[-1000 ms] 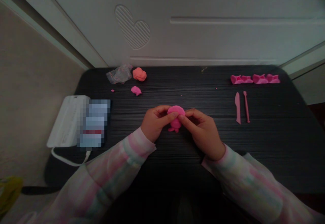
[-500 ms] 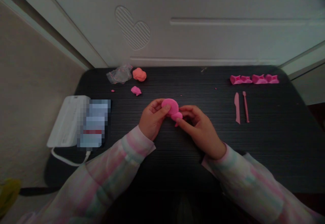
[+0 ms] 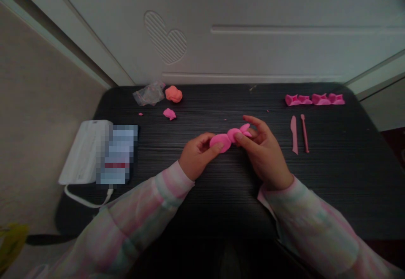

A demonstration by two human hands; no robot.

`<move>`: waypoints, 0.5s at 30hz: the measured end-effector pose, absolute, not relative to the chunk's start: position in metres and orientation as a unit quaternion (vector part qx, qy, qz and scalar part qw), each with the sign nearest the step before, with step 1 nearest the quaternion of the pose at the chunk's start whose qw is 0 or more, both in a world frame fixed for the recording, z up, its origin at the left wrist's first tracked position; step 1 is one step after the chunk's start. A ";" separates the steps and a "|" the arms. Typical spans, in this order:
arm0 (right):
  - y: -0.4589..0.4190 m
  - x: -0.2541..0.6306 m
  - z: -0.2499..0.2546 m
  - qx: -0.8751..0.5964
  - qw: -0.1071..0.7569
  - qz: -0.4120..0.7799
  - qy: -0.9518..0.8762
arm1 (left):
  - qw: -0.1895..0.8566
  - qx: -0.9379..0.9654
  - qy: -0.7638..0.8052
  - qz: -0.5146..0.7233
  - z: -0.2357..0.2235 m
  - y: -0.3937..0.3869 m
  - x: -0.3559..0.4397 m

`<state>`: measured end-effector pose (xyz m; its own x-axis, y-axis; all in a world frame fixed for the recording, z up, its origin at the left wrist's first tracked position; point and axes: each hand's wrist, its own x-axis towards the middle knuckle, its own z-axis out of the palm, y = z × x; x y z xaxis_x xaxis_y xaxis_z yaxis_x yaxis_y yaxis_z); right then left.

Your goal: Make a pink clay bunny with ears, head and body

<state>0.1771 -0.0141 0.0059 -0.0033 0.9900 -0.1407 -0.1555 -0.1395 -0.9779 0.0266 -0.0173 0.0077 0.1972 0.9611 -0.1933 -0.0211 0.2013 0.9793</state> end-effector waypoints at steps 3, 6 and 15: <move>-0.015 0.175 0.009 -0.496 0.491 0.571 -0.432 | 0.595 0.492 0.489 0.406 0.007 -0.016 0.025; -0.016 0.173 0.012 -0.499 0.477 0.572 -0.443 | 0.586 0.512 0.496 0.384 0.005 -0.015 0.024; -0.019 0.171 0.012 -0.505 0.474 0.551 -0.466 | 0.570 0.529 0.507 0.372 0.006 -0.014 0.024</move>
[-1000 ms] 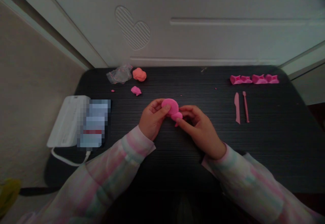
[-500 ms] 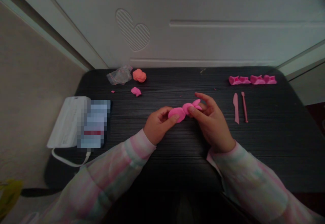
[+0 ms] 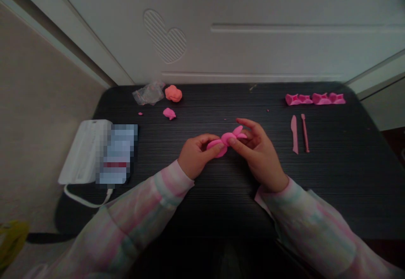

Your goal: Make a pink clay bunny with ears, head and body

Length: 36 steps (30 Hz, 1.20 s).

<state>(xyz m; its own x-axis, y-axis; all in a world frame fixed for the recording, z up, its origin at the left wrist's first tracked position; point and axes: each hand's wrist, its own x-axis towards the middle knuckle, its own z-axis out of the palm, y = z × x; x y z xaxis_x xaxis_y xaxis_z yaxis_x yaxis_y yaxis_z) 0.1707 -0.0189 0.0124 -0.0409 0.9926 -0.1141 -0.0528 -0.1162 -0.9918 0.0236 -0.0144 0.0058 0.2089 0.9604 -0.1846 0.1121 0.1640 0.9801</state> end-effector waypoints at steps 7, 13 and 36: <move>-0.019 0.171 0.014 -0.515 0.462 0.543 -0.476 | 0.564 0.530 0.499 0.391 0.004 -0.014 0.024; -0.018 0.170 0.015 -0.508 0.467 0.552 -0.469 | 0.539 0.551 0.512 0.379 0.008 -0.015 0.025; -0.009 0.180 0.002 -0.597 0.401 0.414 -0.558 | 0.105 0.769 0.600 0.197 0.000 -0.007 0.006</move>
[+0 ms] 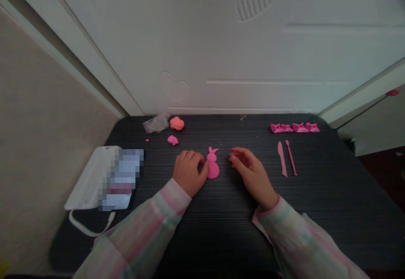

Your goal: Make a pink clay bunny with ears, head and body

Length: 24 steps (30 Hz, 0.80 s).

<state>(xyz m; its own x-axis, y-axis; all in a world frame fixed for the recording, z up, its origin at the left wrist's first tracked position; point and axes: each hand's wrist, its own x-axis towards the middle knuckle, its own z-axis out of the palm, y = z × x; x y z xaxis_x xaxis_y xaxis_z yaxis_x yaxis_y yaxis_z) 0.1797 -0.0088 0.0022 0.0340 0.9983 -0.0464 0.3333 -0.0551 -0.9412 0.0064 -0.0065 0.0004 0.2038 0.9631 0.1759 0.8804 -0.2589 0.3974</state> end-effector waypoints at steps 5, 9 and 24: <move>-0.018 0.174 0.008 -0.572 0.263 0.255 -0.734 | 0.085 0.784 0.590 0.172 0.003 -0.008 -0.004; -0.024 0.169 0.006 -0.556 0.239 0.208 -0.768 | 0.073 0.811 0.556 0.168 0.002 -0.019 -0.004; -0.010 0.181 -0.011 -0.588 0.281 0.157 -0.742 | -0.004 0.671 0.698 0.251 -0.001 -0.005 -0.033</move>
